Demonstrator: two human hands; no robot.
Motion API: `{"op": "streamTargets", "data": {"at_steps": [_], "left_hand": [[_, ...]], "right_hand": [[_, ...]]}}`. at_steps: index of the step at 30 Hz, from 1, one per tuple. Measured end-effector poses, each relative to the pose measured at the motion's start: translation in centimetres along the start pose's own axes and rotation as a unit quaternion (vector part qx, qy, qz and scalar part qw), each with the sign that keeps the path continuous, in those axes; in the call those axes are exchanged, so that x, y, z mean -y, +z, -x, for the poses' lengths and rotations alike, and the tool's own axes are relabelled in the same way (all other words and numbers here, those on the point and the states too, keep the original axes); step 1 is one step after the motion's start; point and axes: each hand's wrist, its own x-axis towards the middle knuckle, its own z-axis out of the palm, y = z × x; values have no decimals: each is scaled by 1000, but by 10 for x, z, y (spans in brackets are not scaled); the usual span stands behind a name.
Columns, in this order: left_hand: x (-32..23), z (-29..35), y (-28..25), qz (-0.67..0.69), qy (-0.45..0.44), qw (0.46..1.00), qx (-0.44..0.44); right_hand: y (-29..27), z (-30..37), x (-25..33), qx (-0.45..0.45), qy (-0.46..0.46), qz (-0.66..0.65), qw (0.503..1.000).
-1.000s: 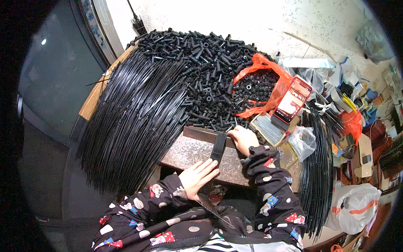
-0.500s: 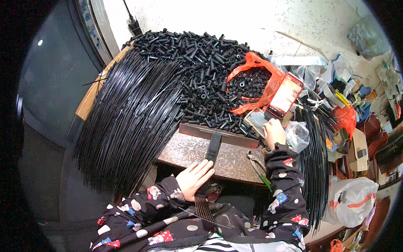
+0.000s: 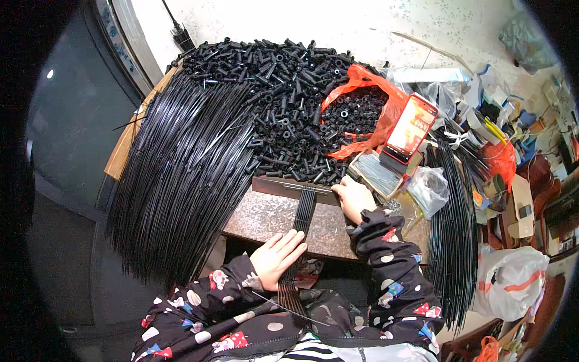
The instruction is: Assemble black cable housings into plastic connectors using pliers.
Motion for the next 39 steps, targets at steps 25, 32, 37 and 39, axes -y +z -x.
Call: {"op": "streamTargets", "data": {"at_steps": [25, 32, 37, 39], "left_hand": [[3, 5, 1, -1, 6, 1000, -8], [3, 3, -2, 7, 12, 1000, -10], [6, -1, 5, 43, 44, 995, -79], [7, 7, 6, 42, 30, 996, -72]], "right_hand": [[-20, -1, -11, -89, -202, 179, 959], [13, -20, 2, -21, -86, -7, 996], [-19, -13, 27, -4, -97, -20, 995], [-59, 4, 66, 185, -183, -219, 940]]}}
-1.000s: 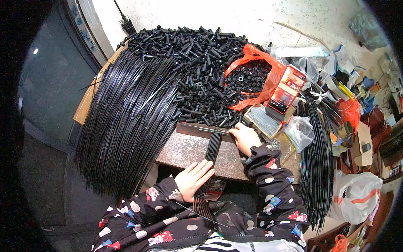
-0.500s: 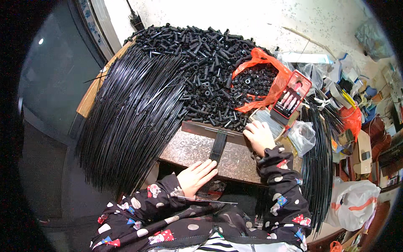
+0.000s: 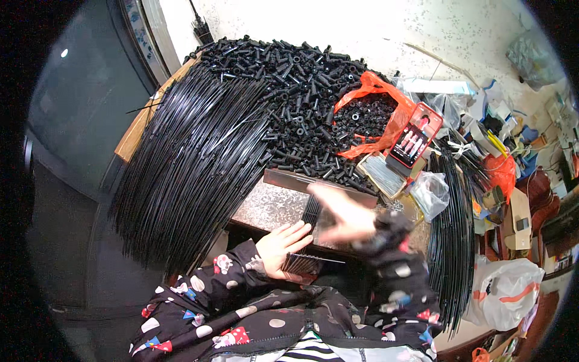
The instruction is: Assemble black cable housings into plastic connectors using pliers.
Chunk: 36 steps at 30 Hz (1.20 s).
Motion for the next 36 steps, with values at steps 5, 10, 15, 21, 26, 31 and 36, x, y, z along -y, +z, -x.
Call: {"op": "streamTargets", "data": {"at_steps": [5, 10, 15, 21, 26, 31, 36], "left_hand": [[-3, -1, -1, -49, 30, 998, 34], [-24, -2, -12, -82, 11, 997, 3], [-53, -34, -48, -31, 69, 995, -70], [-57, -33, -50, 251, 21, 964, -82], [-68, -70, -64, 464, -142, 788, -380], [-59, -60, -59, 684, -32, 477, -551], [-100, -62, -10, 925, -104, 314, -185]], "right_hand": [[57, 32, 118, -102, 54, -401, 909], [66, 61, 160, -346, -15, -336, 876], [12, 115, 210, -468, -253, -348, 772], [7, 107, 198, -652, -96, -171, 732], [83, 53, 130, -269, 47, -147, 951], [119, 13, 29, -202, -141, -831, 499], [10, 10, 65, -709, -37, -546, 446]]}}
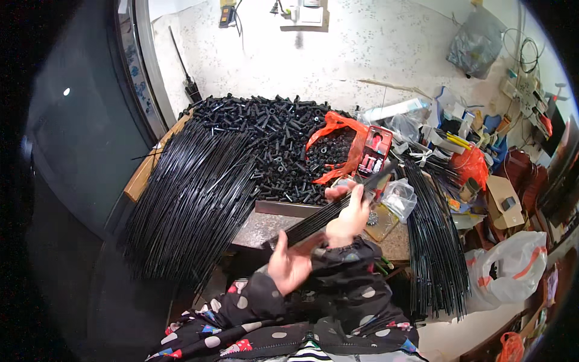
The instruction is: Assemble black cable housings into plastic connectors using pliers.
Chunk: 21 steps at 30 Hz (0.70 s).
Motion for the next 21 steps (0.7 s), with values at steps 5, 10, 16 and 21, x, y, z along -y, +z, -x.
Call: {"op": "streamTargets", "data": {"at_steps": [5, 10, 16, 21], "left_hand": [[-31, 33, 36, -427, -8, 891, 151], [-88, 5, 83, -718, 475, 490, 134], [-98, -39, 38, -760, 195, 619, 42], [-105, -21, 53, -648, -6, 677, 350]], "right_hand": [[16, 34, 23, 190, -42, 94, 976], [-28, 60, -15, 309, 26, 219, 925], [-92, 67, -65, 346, 203, 337, 852], [-127, 46, -79, 252, 234, 194, 919]]}}
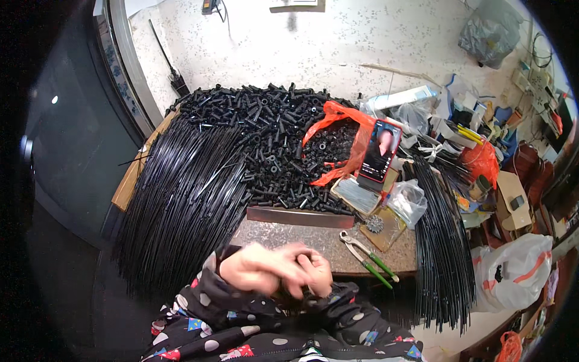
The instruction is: Assemble black cable housings into plastic connectors using pliers.
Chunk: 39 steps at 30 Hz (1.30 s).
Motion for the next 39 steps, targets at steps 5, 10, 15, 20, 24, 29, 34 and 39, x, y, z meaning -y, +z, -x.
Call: {"op": "streamTargets", "data": {"at_steps": [5, 10, 15, 20, 24, 29, 34, 39], "left_hand": [[91, -37, -87, -41, -182, 963, -195], [204, -38, -189, -483, -158, 757, -411], [207, -80, -212, -662, -172, 694, -224], [162, -68, -200, -306, 4, 885, -351], [114, -45, -142, -582, -120, 804, 9], [138, -28, -111, -649, -340, 668, 130], [163, -26, -93, -560, -251, 756, -227], [120, 40, -19, -407, -205, 808, -372]], "right_hand": [[-4, 10, 8, -113, 40, -29, 992], [18, 1, 8, -81, 75, -24, 994], [17, -7, 11, -124, 49, 46, 990], [33, -2, 22, -138, 42, 80, 986], [37, 8, 24, -124, 30, 96, 987], [24, 11, 6, -128, 41, 25, 991], [3, 19, 1, -207, 10, 31, 978], [22, 34, 17, -159, -39, 82, 983]]}}
